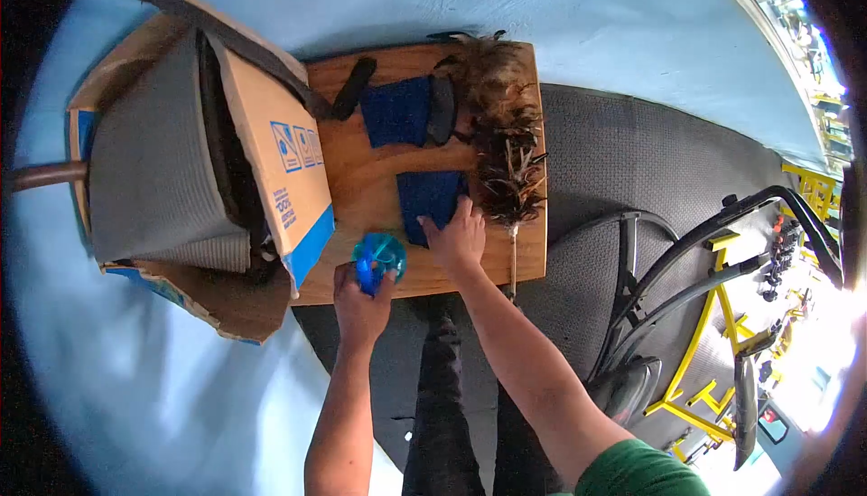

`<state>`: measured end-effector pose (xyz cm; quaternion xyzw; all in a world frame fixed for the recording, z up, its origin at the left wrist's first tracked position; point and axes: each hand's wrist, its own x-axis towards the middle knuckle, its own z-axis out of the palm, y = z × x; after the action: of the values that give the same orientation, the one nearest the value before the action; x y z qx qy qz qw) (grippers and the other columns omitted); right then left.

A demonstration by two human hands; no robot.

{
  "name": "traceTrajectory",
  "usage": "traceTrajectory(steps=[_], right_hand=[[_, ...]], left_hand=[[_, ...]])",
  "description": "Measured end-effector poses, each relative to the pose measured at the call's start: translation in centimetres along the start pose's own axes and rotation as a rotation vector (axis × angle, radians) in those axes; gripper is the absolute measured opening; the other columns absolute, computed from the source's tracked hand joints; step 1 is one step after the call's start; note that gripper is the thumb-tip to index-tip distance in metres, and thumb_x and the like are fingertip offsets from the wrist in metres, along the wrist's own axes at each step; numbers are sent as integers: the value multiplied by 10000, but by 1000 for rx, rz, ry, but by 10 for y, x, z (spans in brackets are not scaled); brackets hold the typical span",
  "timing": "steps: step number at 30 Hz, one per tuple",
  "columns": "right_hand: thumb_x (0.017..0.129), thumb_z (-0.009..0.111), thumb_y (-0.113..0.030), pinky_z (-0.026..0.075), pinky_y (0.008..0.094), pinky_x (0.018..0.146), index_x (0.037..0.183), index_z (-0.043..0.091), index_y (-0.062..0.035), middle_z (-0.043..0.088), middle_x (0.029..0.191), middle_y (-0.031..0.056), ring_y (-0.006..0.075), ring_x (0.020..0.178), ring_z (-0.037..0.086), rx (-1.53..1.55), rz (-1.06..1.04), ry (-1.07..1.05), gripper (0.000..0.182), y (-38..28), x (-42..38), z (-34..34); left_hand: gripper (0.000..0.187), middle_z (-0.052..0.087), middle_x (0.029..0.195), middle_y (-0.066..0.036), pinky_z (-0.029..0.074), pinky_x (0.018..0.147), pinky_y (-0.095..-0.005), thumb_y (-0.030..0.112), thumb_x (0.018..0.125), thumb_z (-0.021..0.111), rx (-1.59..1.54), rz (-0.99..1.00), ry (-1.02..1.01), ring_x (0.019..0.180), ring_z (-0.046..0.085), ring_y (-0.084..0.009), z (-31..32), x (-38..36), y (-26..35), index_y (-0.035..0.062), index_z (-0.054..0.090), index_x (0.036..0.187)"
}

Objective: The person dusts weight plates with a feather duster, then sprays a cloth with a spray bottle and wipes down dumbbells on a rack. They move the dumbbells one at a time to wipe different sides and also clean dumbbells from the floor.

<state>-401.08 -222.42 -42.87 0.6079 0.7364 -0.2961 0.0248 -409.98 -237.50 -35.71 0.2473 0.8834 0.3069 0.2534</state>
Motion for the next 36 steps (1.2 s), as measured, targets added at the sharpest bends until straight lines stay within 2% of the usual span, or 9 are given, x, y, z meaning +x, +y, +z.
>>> traceTrajectory(steps=[7,13,16,18,23,27,30,32,36], right_hand=[[774,705,-123,470,444,795,1096,541,-53,583,1015,203,351,935,585,115,-186,-5,368,0,2,3],[756,575,61,477,270,674,961,553,-19,613,876,96,188,747,592,684,-118,-214,221,8,-10,-30],[720,519,71,497,247,692,953,541,-7,617,865,65,171,741,608,973,-138,-285,246,27,-15,-52],[667,438,71,531,305,775,1038,554,10,624,915,96,214,835,632,1724,131,-665,393,38,-19,-64],[535,491,-57,471,482,943,1297,440,18,589,1055,190,330,959,621,1861,514,-670,767,32,-46,-104],[489,531,-130,465,448,973,1218,513,59,617,1117,221,358,1018,615,1883,371,-638,753,77,-81,-113],[572,574,-213,480,456,945,1236,499,72,623,1098,237,348,972,637,1966,398,-596,726,75,-121,-162],[618,676,-226,506,431,867,1210,516,-11,625,977,137,266,904,637,1990,474,-542,650,68,-144,-199],[772,700,-100,508,286,690,835,621,-97,624,777,-24,99,712,586,1589,257,-604,101,88,-198,-246]], left_hand=[[825,385,1271,-189,425,951,-505,303,657,835,38,121,-82,1121,468,-385,-3,-1,-25,55,400,1313],[1089,332,1363,-183,331,1035,-530,393,570,871,58,337,-208,1253,347,-390,-17,5,-18,94,276,1432],[1100,297,1412,-188,324,1044,-524,397,592,861,180,429,-248,1277,335,-392,-15,12,-42,105,238,1450],[1062,354,1385,-208,326,1036,-523,399,621,848,251,481,-209,1253,379,-399,-4,18,-50,68,265,1443],[807,538,1193,-216,396,965,-478,382,741,775,30,541,-114,1095,531,-382,16,42,-40,-26,410,1334],[743,631,1001,-150,435,934,-424,352,759,767,-158,418,-224,1021,585,-309,0,13,-6,-16,447,1320],[694,624,1076,-138,437,948,-388,302,793,748,-366,286,-333,1076,571,-261,-25,-31,39,-7,440,1332],[664,585,1169,-143,420,972,-395,274,817,723,-457,267,-411,1118,552,-256,-29,-62,62,-9,428,1341],[705,556,1236,-176,417,985,-366,209,826,714,-590,368,-648,1120,564,-262,-36,-103,122,-5,356,1394]])
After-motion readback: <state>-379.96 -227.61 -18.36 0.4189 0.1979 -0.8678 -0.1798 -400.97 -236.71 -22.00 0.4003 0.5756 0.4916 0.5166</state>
